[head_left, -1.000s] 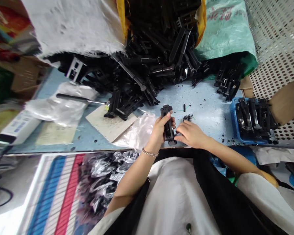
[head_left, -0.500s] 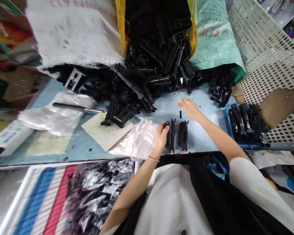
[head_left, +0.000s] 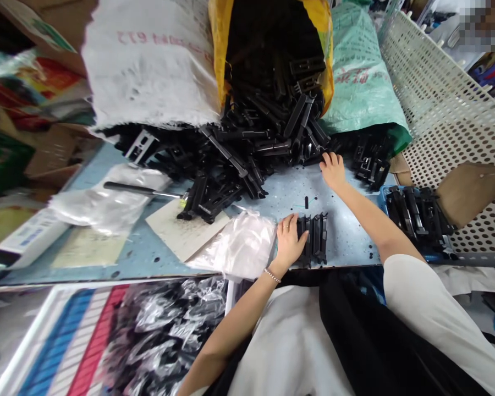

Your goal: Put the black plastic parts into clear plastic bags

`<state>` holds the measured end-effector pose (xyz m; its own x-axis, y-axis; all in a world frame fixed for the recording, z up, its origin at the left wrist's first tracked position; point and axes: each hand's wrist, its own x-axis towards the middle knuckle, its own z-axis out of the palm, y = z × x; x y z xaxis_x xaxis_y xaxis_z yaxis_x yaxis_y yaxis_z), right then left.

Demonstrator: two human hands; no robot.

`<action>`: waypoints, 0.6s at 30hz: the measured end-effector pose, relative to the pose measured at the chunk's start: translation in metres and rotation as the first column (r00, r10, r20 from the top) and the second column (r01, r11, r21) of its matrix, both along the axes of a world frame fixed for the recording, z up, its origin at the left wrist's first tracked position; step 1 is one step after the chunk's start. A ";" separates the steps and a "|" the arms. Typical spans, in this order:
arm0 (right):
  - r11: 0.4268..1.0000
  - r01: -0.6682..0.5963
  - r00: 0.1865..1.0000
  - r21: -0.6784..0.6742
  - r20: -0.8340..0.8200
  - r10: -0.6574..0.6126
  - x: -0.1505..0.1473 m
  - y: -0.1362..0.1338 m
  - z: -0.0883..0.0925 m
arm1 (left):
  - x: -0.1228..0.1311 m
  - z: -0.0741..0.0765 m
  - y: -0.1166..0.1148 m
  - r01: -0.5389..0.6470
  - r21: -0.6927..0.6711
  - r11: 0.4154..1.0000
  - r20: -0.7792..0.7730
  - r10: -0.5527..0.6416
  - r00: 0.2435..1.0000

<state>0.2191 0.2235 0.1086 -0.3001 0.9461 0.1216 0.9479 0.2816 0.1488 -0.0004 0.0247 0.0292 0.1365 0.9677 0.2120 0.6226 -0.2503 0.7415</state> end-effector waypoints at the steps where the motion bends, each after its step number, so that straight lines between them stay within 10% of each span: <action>1: 1.000 0.006 1.000 -0.006 -0.008 -0.006 0.002 -0.002 0.002 | 0.003 0.001 -0.001 -0.017 -0.014 1.000 -0.016 0.017 1.000; 7: 0.991 0.093 0.994 0.093 -0.071 -0.086 -0.006 0.008 0.025 | 0.010 0.003 -0.001 -0.048 -0.074 0.996 -0.023 0.046 0.999; 12: 0.987 0.145 0.987 -0.072 -0.061 -0.149 -0.018 0.007 0.039 | -0.001 0.002 0.002 -0.046 -0.102 0.994 0.115 0.057 0.992; 18: 0.942 0.247 0.895 -0.227 -0.320 -0.311 -0.020 -0.090 0.026 | -0.010 0.026 0.010 -0.031 -0.244 0.969 0.552 0.165 0.818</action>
<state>0.1986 0.1335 0.1343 0.0101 0.9999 -0.0069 0.9731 -0.0114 -0.2303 -0.0105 0.0349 0.0556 -0.0400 0.9992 0.0078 0.0905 -0.0041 0.9959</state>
